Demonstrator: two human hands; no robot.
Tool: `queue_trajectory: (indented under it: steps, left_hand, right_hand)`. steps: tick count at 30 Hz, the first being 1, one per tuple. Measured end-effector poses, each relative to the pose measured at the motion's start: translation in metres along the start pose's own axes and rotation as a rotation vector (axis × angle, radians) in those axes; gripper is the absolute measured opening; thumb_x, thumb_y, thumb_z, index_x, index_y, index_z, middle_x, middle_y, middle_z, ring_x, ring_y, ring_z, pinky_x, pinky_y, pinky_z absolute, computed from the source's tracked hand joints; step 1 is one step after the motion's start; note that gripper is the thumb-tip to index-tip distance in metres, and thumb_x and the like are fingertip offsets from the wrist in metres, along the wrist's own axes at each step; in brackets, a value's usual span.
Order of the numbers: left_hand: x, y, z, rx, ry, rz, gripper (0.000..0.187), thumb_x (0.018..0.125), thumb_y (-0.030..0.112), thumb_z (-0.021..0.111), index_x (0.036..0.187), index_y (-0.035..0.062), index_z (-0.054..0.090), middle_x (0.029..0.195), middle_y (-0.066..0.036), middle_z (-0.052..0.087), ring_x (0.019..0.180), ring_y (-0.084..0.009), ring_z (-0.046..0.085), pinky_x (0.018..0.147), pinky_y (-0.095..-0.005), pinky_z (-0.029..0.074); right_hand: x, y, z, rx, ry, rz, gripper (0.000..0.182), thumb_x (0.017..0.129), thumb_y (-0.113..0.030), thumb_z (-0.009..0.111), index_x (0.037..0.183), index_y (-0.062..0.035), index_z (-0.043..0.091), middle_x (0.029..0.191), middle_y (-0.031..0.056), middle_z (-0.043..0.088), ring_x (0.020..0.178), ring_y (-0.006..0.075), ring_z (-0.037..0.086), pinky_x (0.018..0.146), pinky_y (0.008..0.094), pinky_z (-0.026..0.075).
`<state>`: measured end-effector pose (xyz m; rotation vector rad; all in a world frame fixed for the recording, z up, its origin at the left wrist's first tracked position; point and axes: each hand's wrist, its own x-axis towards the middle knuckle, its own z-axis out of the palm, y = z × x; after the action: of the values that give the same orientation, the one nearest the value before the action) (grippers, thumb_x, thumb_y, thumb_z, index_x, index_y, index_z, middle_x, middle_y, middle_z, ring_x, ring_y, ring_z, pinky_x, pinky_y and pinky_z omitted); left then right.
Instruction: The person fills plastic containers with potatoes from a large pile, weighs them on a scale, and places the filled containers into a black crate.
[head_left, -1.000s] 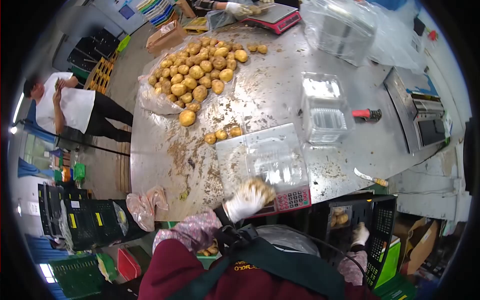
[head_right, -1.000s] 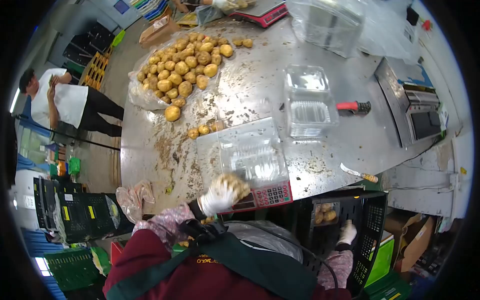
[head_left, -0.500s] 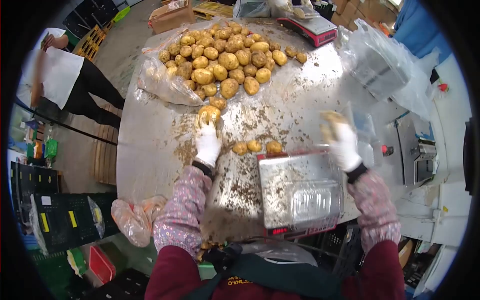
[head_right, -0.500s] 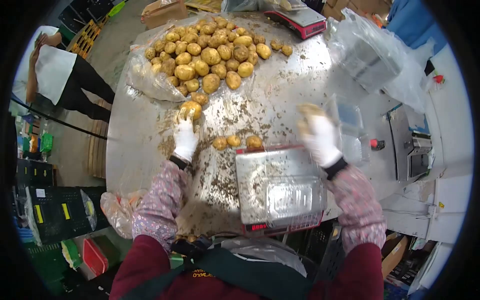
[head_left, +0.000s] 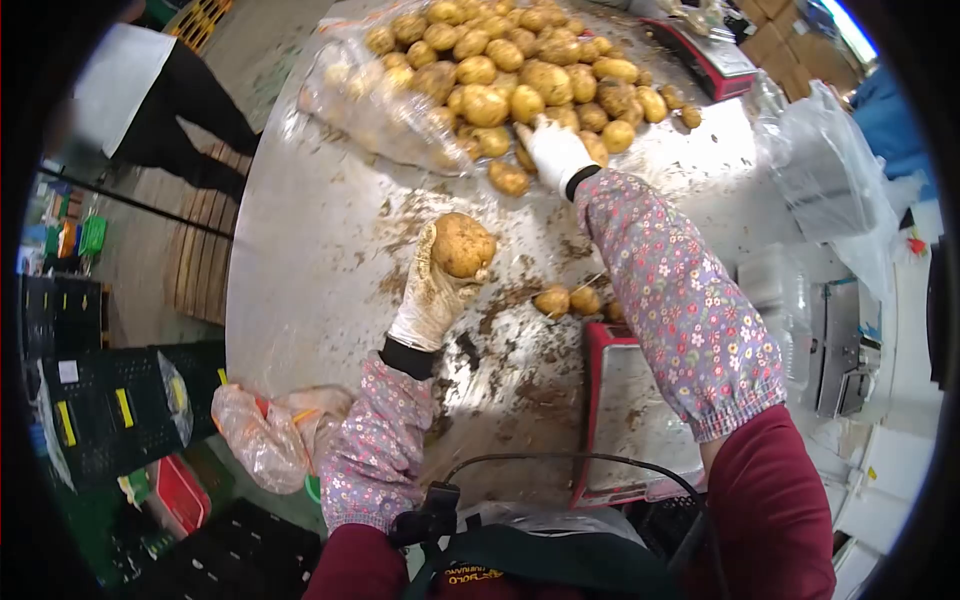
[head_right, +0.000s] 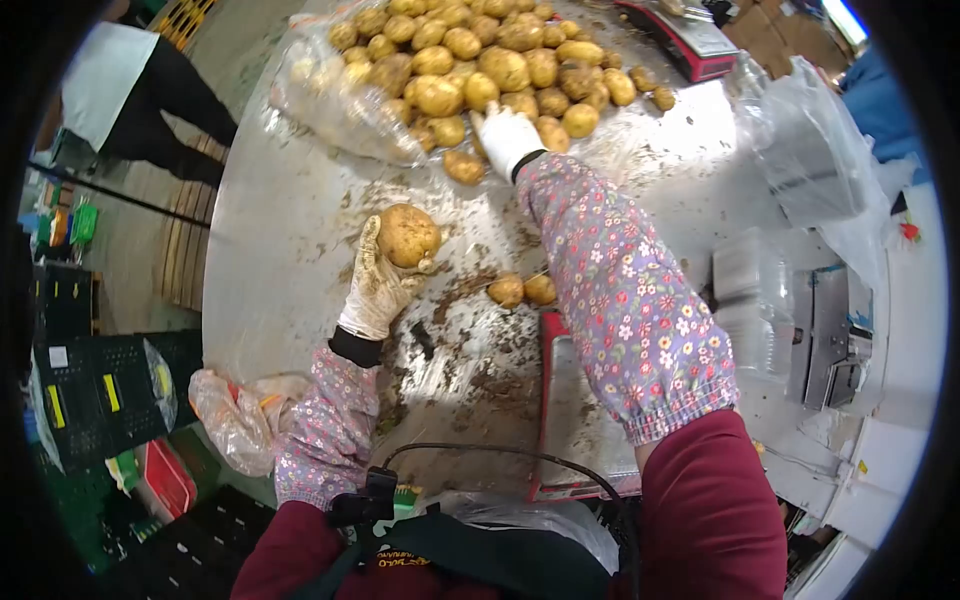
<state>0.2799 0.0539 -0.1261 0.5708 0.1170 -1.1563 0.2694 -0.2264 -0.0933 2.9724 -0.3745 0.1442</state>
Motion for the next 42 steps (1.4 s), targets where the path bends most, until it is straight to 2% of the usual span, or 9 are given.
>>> queue_trajectory:
  steps: [2,5,10,13,17,23,26,35,42]
  left_hand:
    - [-0.013,-0.021,-0.013,1.138,-0.01,0.911,0.065,0.092,0.052,0.057,0.139,0.0098,0.042,0.129,-0.017,0.054,0.106,-0.0199,0.059,0.078,-0.0358,0.057]
    - [-0.029,0.004,-0.025,-0.431,-0.231,-0.133,0.068,0.092,0.054,0.055,0.141,0.0084,0.039,0.131,-0.019,0.052,0.099,-0.0197,0.061,0.073,-0.0323,0.058]
    - [-0.061,-0.006,0.01,-0.372,-0.085,-0.111,0.076,0.087,0.066,0.054,0.136,0.0089,0.046,0.123,-0.019,0.056,0.089,-0.0252,0.061,0.067,-0.0336,0.055]
    - [-0.079,-0.023,0.029,-0.132,0.134,0.14,0.072,0.088,0.063,0.055,0.135,0.0098,0.048,0.124,-0.017,0.056,0.091,-0.0279,0.061,0.07,-0.0346,0.055]
    - [-0.101,-0.029,0.041,-0.203,-0.097,-0.007,0.055,0.092,0.044,0.059,0.133,0.0101,0.049,0.131,-0.011,0.054,0.115,-0.0231,0.054,0.097,-0.0423,0.046]
    - [-0.134,-0.079,0.084,1.313,-0.024,0.543,0.049,0.097,0.022,0.055,0.142,0.0125,0.04,0.139,-0.005,0.051,0.127,-0.018,0.048,0.113,-0.0432,0.032]
    - [-0.155,-0.095,0.098,-0.549,-0.026,-0.035,0.054,0.092,0.034,0.063,0.14,0.0138,0.044,0.142,-0.016,0.046,0.121,-0.024,0.051,0.094,-0.0372,0.051]
    - [-0.192,-0.135,0.118,-0.45,0.124,0.009,0.064,0.087,0.046,0.065,0.136,0.009,0.047,0.135,-0.018,0.049,0.101,-0.0278,0.055,0.08,-0.0354,0.054]
    - [-0.208,-0.143,0.094,-0.272,-0.08,-0.055,0.064,0.091,0.055,0.054,0.138,0.013,0.046,0.134,-0.016,0.053,0.115,-0.0299,0.056,0.086,-0.042,0.053]
  right_hand:
    - [0.001,-0.006,0.01,-0.124,0.02,0.04,0.056,0.076,-0.007,0.06,0.132,-0.0068,0.05,0.119,0.0237,0.056,0.101,0.0378,0.06,0.083,0.0462,0.05]
    - [-0.009,-0.011,-0.012,-0.067,-0.092,0.171,0.055,0.069,-0.025,0.076,0.116,-0.0038,0.058,0.108,0.017,0.06,0.098,0.0343,0.062,0.081,0.0435,0.052]
    - [-0.034,0.024,-0.037,0.476,-0.365,0.443,0.075,0.069,-0.051,0.074,0.113,0.0088,0.062,0.109,0.0242,0.067,0.101,0.0287,0.067,0.083,0.0373,0.054]
    - [-0.084,0.033,-0.046,2.048,-0.309,0.673,0.055,0.084,-0.048,0.066,0.12,-0.007,0.059,0.114,0.0155,0.066,0.103,0.0281,0.065,0.084,0.0464,0.054]
    - [-0.152,0.038,-0.101,2.66,-0.572,0.672,0.053,0.086,-0.048,0.063,0.128,-0.0163,0.055,0.128,0.0098,0.06,0.114,0.0289,0.059,0.087,0.0498,0.052]
    - [-0.247,0.037,-0.141,2.057,-0.168,0.158,0.057,0.082,-0.042,0.071,0.132,-0.0224,0.051,0.135,-0.0026,0.055,0.13,0.0181,0.044,0.112,0.0489,0.028]
    - [-0.3,0.027,-0.21,2.537,-0.359,0.648,0.055,0.089,-0.046,0.064,0.131,-0.0133,0.05,0.128,0.0114,0.059,0.117,0.0241,0.056,0.097,0.0393,0.047]
    - [-0.452,-0.064,-0.201,0.432,-0.035,0.734,0.068,0.069,-0.052,0.078,0.115,-0.0044,0.06,0.092,0.0194,0.065,0.083,0.0347,0.066,0.075,0.0412,0.053]
    - [-0.412,-0.076,-0.236,0.686,0.18,0.467,0.048,0.083,-0.032,0.073,0.118,-0.0008,0.062,0.097,0.0161,0.068,0.084,0.0271,0.067,0.074,0.0354,0.054]
